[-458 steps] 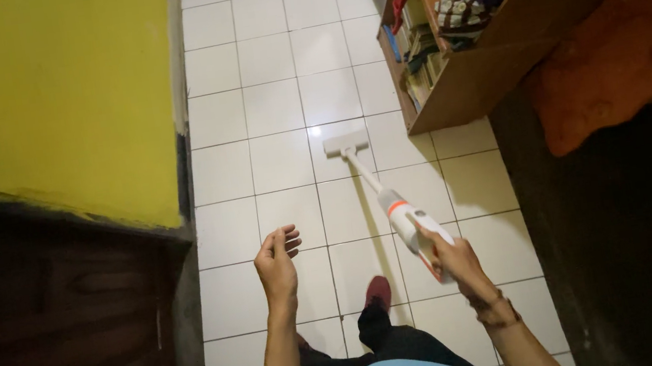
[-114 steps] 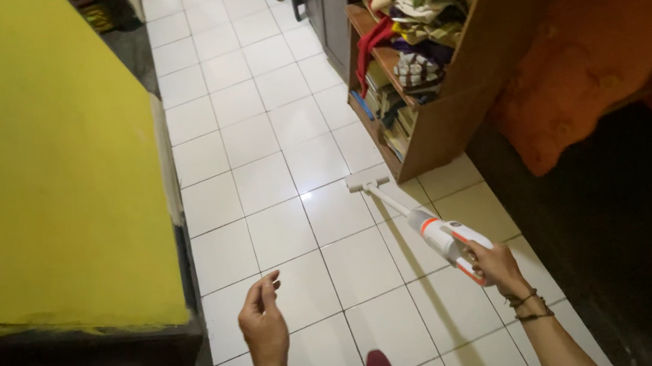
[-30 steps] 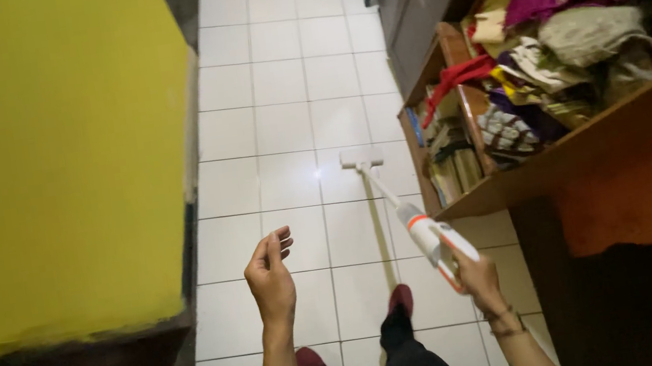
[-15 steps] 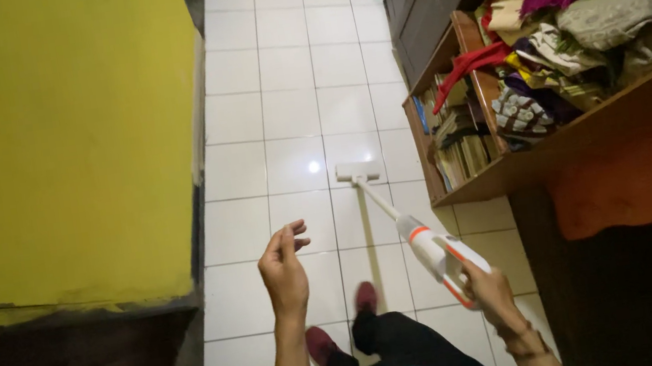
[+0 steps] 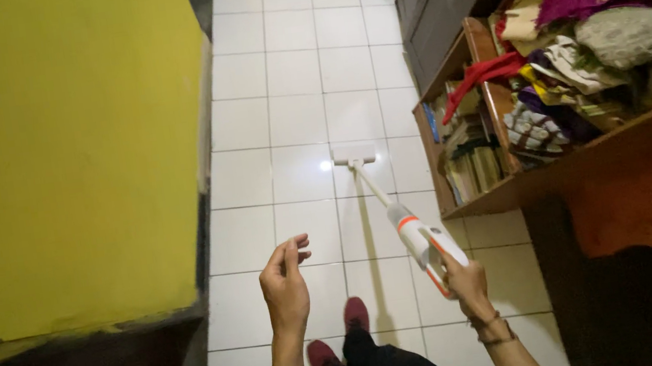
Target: The person vacuums the tiled floor using a vacuum cleaner.
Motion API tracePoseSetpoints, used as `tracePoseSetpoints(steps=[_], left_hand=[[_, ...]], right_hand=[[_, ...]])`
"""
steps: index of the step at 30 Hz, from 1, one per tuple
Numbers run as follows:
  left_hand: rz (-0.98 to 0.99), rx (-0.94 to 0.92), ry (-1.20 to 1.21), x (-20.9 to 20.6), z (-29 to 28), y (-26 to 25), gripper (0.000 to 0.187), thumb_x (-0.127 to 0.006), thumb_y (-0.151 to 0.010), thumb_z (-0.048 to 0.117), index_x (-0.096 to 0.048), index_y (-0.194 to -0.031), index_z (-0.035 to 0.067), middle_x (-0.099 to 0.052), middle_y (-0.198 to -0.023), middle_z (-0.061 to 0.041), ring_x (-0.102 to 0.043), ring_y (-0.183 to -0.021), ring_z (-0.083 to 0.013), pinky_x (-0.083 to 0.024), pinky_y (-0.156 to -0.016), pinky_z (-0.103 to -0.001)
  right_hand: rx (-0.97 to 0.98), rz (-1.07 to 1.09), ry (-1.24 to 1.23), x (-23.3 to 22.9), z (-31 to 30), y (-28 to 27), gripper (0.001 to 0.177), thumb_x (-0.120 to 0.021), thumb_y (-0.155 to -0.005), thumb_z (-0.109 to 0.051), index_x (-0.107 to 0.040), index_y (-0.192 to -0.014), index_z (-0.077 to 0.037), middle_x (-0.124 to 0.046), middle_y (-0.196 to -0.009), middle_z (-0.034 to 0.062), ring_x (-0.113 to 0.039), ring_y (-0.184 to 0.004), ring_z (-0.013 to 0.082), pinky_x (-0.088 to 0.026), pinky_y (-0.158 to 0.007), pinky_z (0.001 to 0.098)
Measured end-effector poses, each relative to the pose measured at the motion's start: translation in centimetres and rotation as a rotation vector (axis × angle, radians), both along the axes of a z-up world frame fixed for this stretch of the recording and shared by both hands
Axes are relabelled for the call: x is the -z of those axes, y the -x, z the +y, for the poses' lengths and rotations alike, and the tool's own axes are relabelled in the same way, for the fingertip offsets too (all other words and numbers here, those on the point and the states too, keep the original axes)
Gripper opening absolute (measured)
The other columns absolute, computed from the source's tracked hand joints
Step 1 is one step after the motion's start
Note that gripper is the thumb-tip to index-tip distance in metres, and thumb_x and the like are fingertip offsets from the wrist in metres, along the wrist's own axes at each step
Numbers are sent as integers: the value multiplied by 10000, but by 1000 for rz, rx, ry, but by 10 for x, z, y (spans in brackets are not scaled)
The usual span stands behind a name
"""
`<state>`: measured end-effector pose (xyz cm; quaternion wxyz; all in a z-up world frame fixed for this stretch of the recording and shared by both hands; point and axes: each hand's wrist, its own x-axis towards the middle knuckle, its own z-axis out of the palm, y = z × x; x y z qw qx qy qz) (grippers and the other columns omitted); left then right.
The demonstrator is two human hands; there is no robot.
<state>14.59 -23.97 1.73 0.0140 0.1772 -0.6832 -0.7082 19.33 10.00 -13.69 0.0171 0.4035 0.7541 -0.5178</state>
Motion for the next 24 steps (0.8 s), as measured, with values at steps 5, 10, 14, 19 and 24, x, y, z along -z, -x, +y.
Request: tracePoseSetpoints(steps=[5,10,14,19,24], left_hand=[[-26,-62,55,-2,-19,-12,405,-468,-1040,282,-746,-1109,-5,-772,-1048,-112,-711,-937,-194,-568,-888,-329],[-44,-90,46,-4,-42,-22,406,-469,-1041,282,-748,-1111,-4,-769,-1053,-113,-706,-940,-204,-570,-892,-342],[5,-78,55,-9,-75,-30,409,-458,-1043,284,-739,-1115,-4,-771,-1066,-113,-721,-955,-206,-563,-911,-343],[47,-23,78,-11,-126,-41,412,-472,-1045,293,-746,-1112,-7,-775,-1055,-119,-730,-966,-206,-569,-921,-341],[7,-56,13,0,-170,-61,420,-465,-1049,298,-745,-1108,-9,-775,-1046,-110,-725,-968,-201,-574,-910,-339]], right_hand=[[-84,43,59,33,-8,64,395,-707,-862,-386,-703,-811,6,-606,-581,57,-565,-497,141,-424,-457,335],[-98,34,184,16,-31,65,435,-708,-876,-399,-691,-782,25,-608,-615,62,-561,-518,132,-438,-476,312],[-75,27,229,-18,-64,13,434,-732,-878,-399,-662,-775,17,-571,-616,49,-506,-506,139,-394,-460,321],[-7,55,269,-41,-108,-56,356,-700,-878,-334,-671,-792,10,-550,-606,29,-483,-490,136,-377,-447,326],[29,-38,110,-48,-149,-147,362,-673,-881,-277,-703,-800,74,-542,-560,88,-482,-462,162,-351,-426,340]])
